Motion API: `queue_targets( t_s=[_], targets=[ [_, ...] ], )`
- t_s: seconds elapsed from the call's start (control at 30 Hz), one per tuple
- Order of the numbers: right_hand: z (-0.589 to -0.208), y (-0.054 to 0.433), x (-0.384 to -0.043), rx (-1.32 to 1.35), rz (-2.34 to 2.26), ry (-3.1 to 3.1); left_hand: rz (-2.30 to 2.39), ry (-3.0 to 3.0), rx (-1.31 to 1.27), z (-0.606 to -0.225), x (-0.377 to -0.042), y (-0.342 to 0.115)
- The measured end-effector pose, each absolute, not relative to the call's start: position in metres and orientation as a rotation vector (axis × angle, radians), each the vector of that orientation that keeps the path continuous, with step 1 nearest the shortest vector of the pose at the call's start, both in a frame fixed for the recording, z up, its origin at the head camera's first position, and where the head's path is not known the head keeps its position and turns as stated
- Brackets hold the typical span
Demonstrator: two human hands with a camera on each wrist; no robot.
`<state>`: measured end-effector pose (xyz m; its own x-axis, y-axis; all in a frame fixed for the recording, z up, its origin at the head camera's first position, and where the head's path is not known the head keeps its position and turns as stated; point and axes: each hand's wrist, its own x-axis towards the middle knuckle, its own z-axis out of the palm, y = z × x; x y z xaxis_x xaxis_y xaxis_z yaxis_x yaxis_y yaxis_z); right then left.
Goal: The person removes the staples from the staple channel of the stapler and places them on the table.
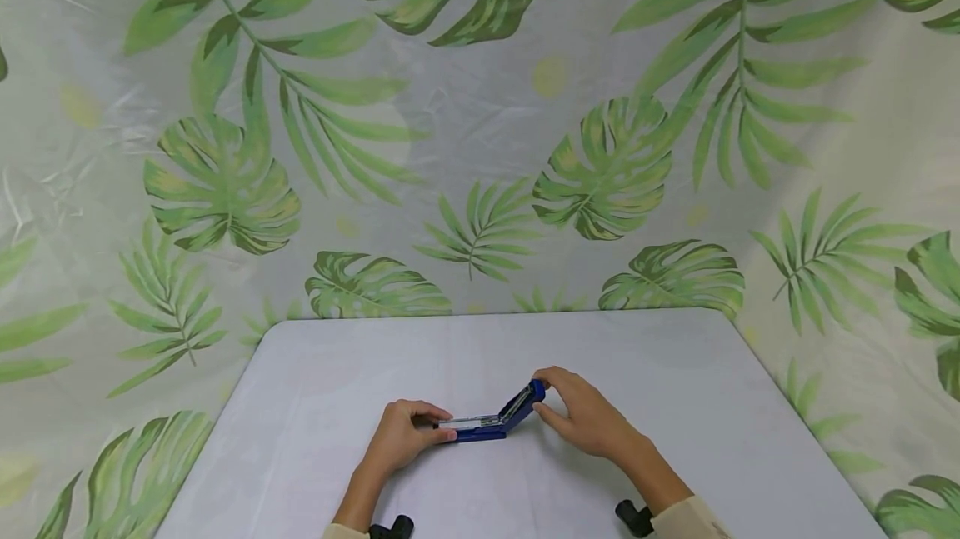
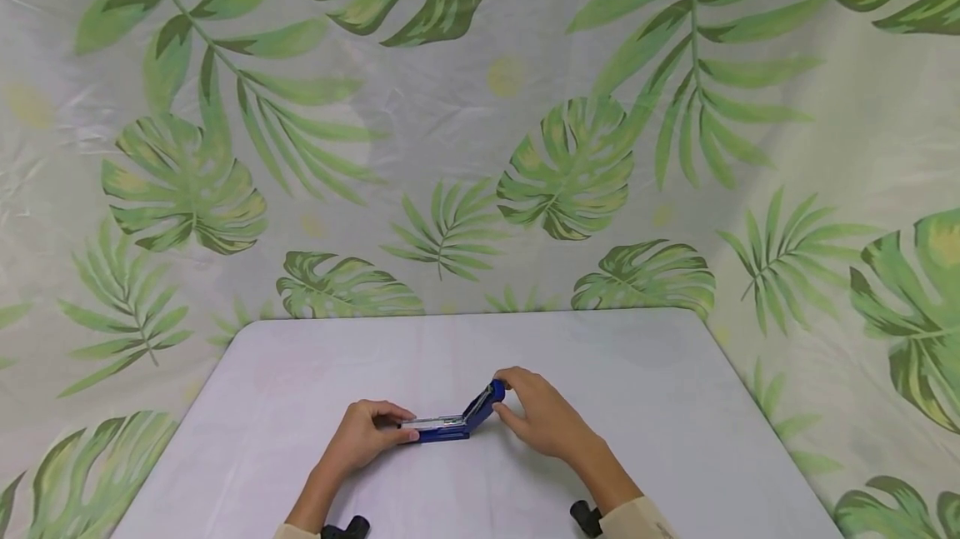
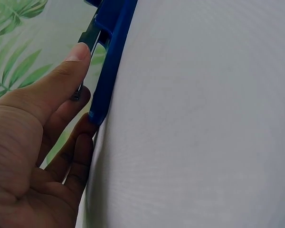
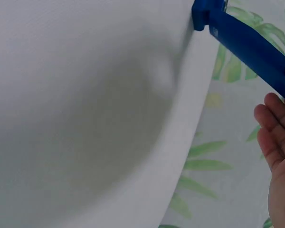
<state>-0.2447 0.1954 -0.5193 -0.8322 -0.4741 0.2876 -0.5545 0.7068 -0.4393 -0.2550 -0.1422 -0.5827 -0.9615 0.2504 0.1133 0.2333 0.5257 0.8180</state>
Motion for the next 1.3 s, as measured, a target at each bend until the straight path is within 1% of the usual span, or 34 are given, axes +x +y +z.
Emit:
queue_targets(
  t_s=[0.4, 0.77, 1.3],
  targets=[
    [-0.539, 0.221, -0.246, 0.766, 0.752, -2.798, 1.448, 2.724, 0.418, -0.587, -0.257, -0.142],
    [-0.552, 0.230, -0.244, 0.757, 0.691, -2.831, 1.477, 2.730, 0.421, -0.585, -0.255, -0.141],
    [-0.550, 0.224, -0.242, 0.742, 0.665, -2.786, 1.463, 2.768, 0.405, -0.586, -0.254, -0.141]
  ],
)
